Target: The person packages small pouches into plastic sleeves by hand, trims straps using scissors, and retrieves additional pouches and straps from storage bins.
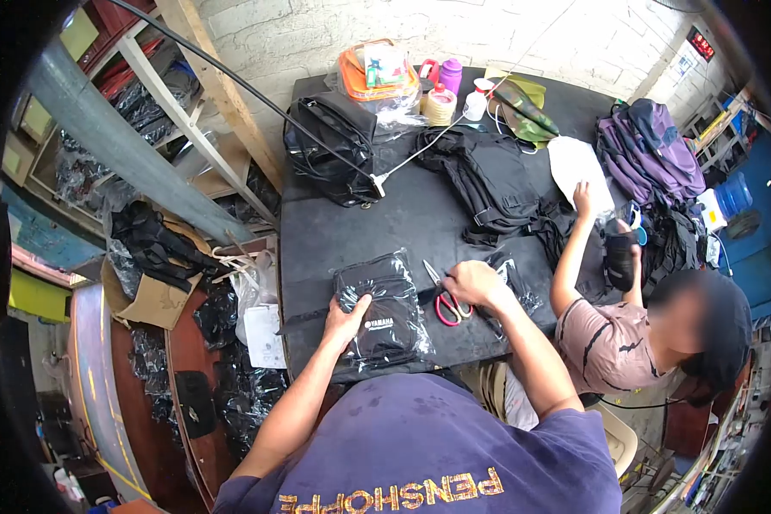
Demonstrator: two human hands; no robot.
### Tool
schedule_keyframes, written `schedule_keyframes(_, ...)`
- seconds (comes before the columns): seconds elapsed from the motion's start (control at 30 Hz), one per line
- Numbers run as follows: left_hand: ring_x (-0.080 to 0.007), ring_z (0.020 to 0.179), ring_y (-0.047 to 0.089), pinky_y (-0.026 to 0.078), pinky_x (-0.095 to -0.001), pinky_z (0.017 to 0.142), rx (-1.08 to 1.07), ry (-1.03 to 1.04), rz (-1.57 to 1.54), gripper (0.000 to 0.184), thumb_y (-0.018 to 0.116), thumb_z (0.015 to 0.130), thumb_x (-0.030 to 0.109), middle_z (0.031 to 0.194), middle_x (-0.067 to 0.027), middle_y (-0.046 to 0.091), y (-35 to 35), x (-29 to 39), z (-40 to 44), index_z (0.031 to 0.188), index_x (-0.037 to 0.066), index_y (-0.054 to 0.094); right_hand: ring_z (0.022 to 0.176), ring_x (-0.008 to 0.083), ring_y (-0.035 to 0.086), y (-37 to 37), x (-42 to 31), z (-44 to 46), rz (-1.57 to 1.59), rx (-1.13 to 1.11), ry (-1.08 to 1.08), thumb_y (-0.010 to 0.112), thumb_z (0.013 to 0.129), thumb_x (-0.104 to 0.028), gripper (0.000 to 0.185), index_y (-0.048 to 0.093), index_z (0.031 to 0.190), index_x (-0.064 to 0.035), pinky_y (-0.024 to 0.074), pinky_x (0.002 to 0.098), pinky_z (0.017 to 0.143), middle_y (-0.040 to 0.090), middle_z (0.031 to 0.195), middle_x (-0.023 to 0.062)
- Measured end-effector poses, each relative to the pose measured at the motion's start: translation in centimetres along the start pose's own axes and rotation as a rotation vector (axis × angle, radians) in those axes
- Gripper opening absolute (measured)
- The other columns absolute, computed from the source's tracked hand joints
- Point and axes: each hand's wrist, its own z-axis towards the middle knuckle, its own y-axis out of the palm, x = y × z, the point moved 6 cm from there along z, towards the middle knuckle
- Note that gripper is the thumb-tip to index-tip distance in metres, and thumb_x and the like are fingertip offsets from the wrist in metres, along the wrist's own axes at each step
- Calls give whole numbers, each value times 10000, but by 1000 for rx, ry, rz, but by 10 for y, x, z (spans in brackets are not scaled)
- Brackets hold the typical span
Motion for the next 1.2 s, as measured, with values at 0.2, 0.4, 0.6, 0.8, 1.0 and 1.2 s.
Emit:
schedule_keyframes(0.2, -376, 1381, 571, 464, -448, 1137, -25, 38, -10, 1076, 824, 826, 621, 1495, -289, 560, 3, 6, -5, 1565, -36, 401, 984, 437, 738, 30, -126, 6, 181, -200, -367, 602, 959, -319, 367, 768, 995, 7, 591, 520, 891, 742, 930, 272)
schedule_keyframes(0.4, -420, 1380, 547, 367, -494, 1210, -92, 146, -25, 823, 703, 971, 497, 1583, -273, 466, -15, -25, 0, 1577, 17, 422, 927, 443, 740, 98, -127, 26, 93, -121, -200, 653, 900, -338, 314, 778, 948, -54, 597, 530, 878, 750, 920, 245)
schedule_keyframes(0.6, -443, 1209, 640, 373, -489, 1176, 291, 715, 930, 425, 605, 1040, 262, 1261, -239, 694, -71, -20, -21, 1416, 65, 600, 930, 443, 740, 100, -129, 35, 114, -118, -169, 654, 892, -337, 307, 778, 932, -59, 602, 531, 873, 751, 923, 245)
schedule_keyframes(0.8, -437, 1041, 711, 523, -521, 971, -155, 220, 664, 312, 594, 1026, 288, 958, -233, 757, -87, -15, -16, 1213, 47, 658, 926, 433, 752, 107, -124, 32, 123, -104, -182, 649, 911, -322, 326, 790, 976, -35, 610, 528, 870, 761, 919, 241)
schedule_keyframes(1.0, -435, 982, 728, 571, -531, 847, -337, 231, 614, 270, 634, 984, 280, 987, -250, 750, -52, 67, -41, 1115, 45, 652, 849, 448, 750, 113, -126, 16, 192, 38, -155, 650, 914, -315, 304, 783, 936, -42, 609, 547, 835, 751, 851, 242)
schedule_keyframes(1.2, -437, 951, 731, 579, -538, 828, -118, 441, 654, 307, 672, 933, 291, 961, -239, 751, -25, 79, -36, 1126, 54, 647, 822, 435, 743, 92, -141, 11, 285, 28, -257, 653, 933, -315, 297, 763, 895, -42, 592, 543, 778, 742, 824, 234)
